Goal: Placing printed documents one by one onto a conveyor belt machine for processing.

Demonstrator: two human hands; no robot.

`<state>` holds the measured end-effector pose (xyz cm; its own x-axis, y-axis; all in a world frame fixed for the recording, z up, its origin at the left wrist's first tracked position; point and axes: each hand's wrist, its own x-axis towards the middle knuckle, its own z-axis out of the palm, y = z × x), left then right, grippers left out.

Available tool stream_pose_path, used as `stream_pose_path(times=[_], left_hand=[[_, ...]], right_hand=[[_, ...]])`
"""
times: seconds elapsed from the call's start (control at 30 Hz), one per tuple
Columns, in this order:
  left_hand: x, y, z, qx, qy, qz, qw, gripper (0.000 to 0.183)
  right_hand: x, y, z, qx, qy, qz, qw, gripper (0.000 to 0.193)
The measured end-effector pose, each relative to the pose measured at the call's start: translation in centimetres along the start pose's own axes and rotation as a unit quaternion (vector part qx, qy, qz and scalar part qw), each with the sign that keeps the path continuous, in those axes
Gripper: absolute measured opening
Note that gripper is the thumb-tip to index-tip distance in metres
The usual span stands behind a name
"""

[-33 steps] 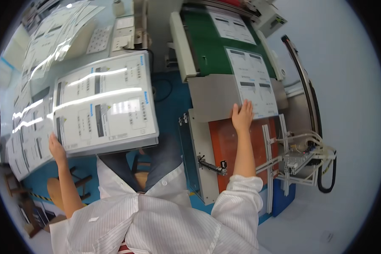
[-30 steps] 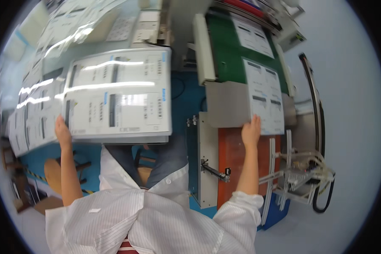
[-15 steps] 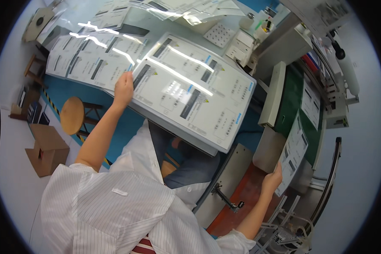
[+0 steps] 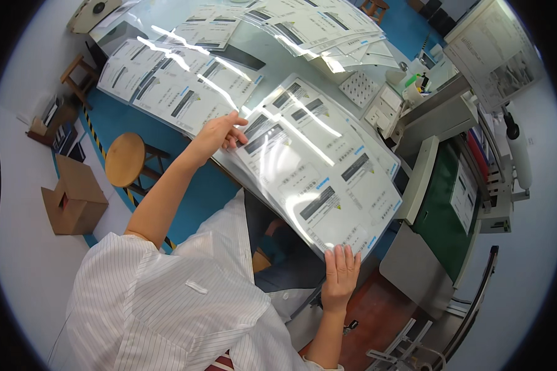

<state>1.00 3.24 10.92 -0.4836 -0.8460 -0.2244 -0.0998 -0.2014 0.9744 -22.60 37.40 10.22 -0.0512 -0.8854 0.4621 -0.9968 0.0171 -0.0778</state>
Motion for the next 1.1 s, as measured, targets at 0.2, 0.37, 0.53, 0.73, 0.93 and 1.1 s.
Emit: stream_pose_path(times=[0.2, 0.37, 0.53, 0.73, 0.93, 1.1], left_hand=[[-0.2, -1.9, 0.3, 0.169, 0.094, 0.145, 0.97, 0.032], [0.2, -3.7, 0.8, 0.303, 0.157, 0.193, 0.92, 0.034], [0.5, -5.0, 1.7, 0.299, 0.185, 0.259, 0.9, 0.041], [-0.4, -3.8, 2.2, 0.29, 0.128, 0.214, 0.924, 0.048], [0.6, -3.7, 2.5, 0.314, 0.097, 0.185, 0.926, 0.05], [2.8, -4.3, 1.9, 0.346, 0.134, 0.18, 0.911, 0.049]], right_hand=[[2.2, 0.7, 0.9, 0.015, -0.034, 0.007, 0.999, 0.032], [4.4, 2.6, 1.6, 0.051, -0.043, 0.056, 0.996, 0.038], [4.7, 2.6, 2.1, 0.097, -0.055, 0.089, 0.99, 0.044], [4.2, 2.6, 2.2, 0.127, -0.047, 0.117, 0.984, 0.046], [4.1, 3.3, 1.9, 0.113, -0.043, 0.124, 0.985, 0.048], [3.9, 3.2, 1.6, 0.142, -0.067, 0.123, 0.98, 0.045]])
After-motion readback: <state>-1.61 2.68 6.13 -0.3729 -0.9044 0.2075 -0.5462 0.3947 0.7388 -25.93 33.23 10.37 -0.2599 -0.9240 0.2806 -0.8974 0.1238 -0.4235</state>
